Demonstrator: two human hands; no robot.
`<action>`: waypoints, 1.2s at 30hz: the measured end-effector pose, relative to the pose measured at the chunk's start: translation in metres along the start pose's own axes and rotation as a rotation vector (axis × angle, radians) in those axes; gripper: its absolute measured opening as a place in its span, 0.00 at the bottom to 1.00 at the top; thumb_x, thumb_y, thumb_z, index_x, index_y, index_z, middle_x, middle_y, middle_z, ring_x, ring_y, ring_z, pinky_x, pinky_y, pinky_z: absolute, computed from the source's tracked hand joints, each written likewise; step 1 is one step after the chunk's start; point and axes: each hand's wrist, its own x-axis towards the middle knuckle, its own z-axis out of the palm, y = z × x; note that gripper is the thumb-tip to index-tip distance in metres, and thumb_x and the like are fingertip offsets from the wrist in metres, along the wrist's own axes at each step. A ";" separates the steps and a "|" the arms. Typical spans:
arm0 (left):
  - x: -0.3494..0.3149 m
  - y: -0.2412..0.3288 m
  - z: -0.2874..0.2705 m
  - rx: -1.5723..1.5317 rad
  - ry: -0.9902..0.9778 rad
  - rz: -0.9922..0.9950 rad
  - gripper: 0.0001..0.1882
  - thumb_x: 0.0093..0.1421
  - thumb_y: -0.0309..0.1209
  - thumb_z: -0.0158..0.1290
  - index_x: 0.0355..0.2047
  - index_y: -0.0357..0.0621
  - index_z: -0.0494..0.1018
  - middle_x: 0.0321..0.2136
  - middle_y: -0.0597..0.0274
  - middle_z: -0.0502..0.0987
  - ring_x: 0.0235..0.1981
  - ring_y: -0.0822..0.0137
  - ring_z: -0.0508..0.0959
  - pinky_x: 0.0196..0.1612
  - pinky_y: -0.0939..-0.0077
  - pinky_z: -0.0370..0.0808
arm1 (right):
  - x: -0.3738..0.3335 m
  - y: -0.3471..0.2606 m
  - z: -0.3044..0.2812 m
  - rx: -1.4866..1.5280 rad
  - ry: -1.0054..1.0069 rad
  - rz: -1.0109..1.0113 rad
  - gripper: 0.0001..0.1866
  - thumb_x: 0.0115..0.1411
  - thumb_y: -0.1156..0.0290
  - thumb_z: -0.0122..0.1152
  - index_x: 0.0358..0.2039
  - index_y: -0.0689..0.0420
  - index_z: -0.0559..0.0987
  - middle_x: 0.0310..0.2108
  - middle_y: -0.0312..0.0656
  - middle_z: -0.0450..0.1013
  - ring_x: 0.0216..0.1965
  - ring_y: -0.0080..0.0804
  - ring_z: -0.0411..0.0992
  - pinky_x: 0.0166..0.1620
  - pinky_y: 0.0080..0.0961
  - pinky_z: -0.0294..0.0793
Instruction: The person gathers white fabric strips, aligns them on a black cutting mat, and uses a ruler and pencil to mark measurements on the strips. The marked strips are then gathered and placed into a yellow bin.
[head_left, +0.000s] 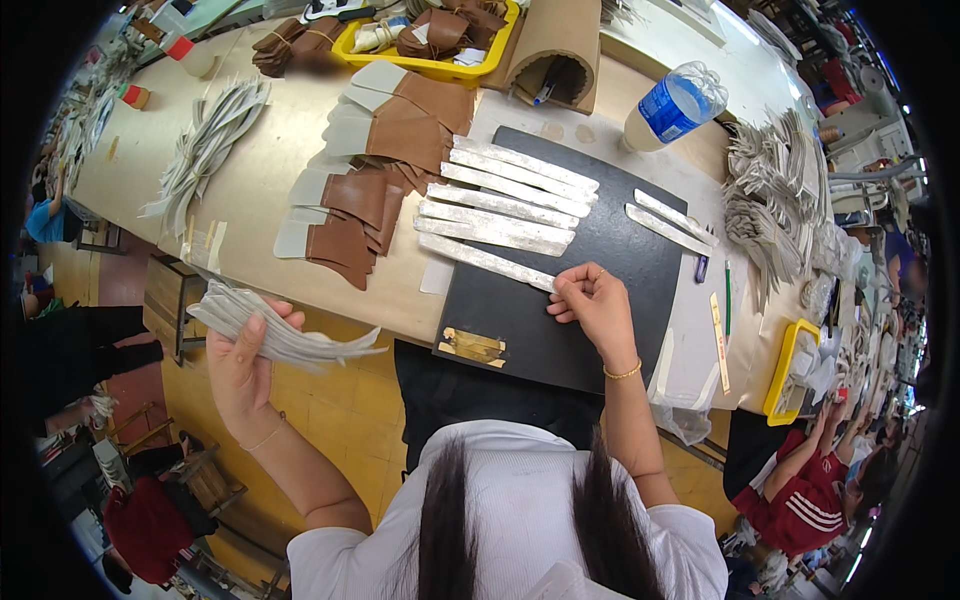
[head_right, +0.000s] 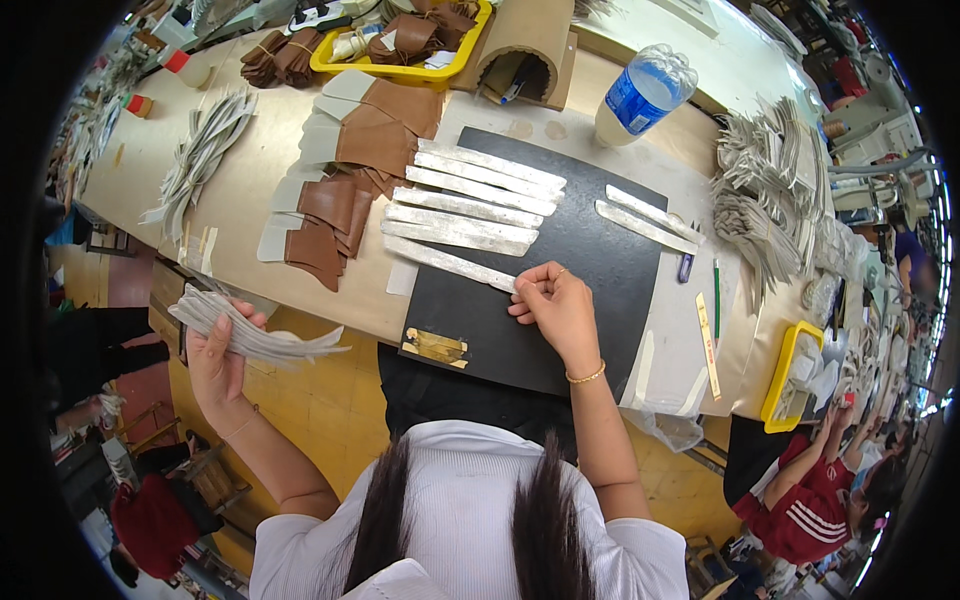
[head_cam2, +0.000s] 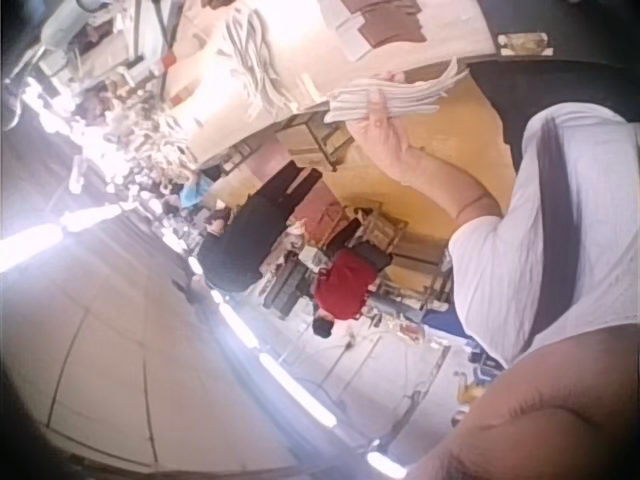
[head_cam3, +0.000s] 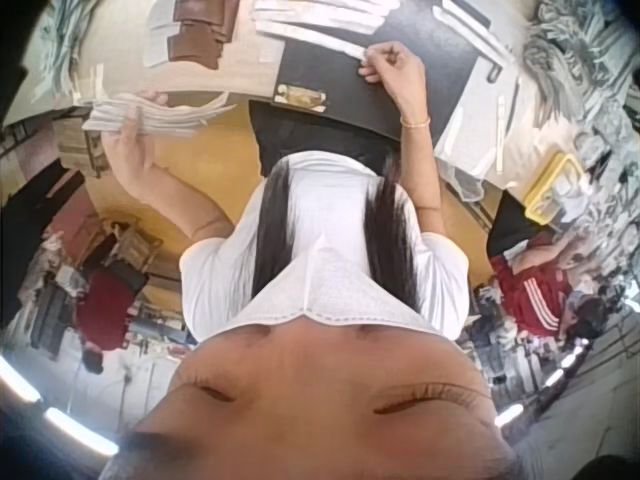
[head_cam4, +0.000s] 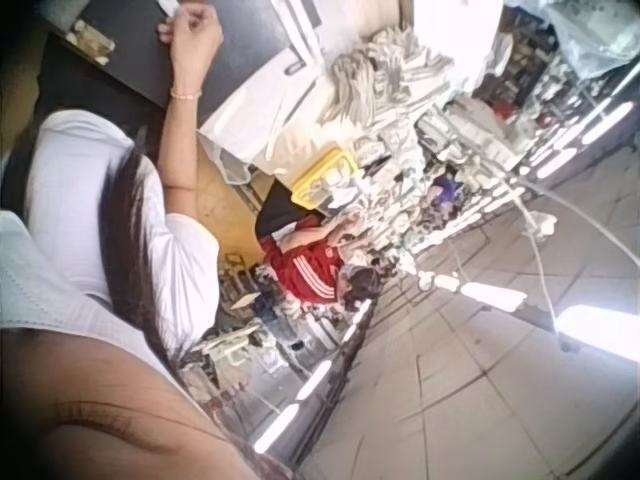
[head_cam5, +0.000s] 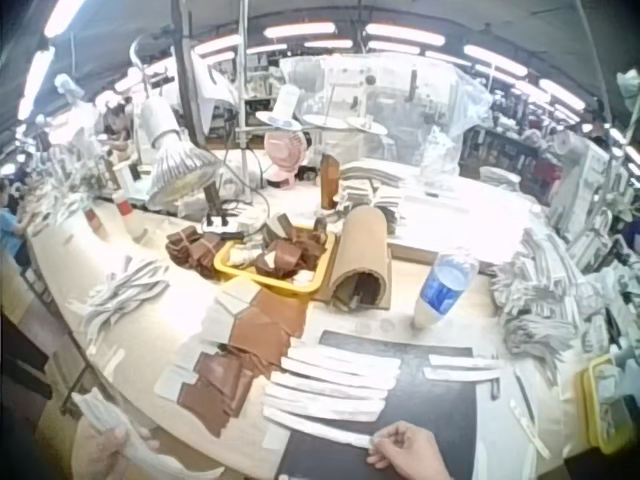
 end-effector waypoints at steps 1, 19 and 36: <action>-0.001 0.002 0.000 0.020 0.006 -0.029 0.16 0.63 0.30 0.59 0.47 0.37 0.69 0.36 0.52 0.79 0.37 0.57 0.83 0.41 0.60 0.84 | 0.002 -0.003 -0.001 -0.017 -0.002 0.010 0.08 0.63 0.73 0.61 0.35 0.66 0.78 0.26 0.43 0.79 0.27 0.25 0.81 0.29 0.18 0.80; 0.010 -0.076 0.111 -0.011 -0.277 -0.412 0.16 0.55 0.25 0.66 0.43 0.35 0.77 0.35 0.62 0.81 0.34 0.74 0.80 0.39 0.76 0.78 | 0.022 -0.006 0.028 -0.543 0.218 -0.437 0.08 0.61 0.69 0.64 0.34 0.61 0.77 0.18 0.40 0.74 0.17 0.29 0.73 0.23 0.25 0.71; 0.007 -0.086 0.121 -0.131 -0.358 -0.495 0.18 0.55 0.25 0.66 0.44 0.35 0.75 0.35 0.60 0.81 0.33 0.71 0.81 0.38 0.76 0.78 | -0.026 -0.038 0.016 -0.212 -0.364 -0.944 0.13 0.51 0.81 0.70 0.37 0.53 0.83 0.50 0.41 0.75 0.47 0.37 0.75 0.50 0.33 0.76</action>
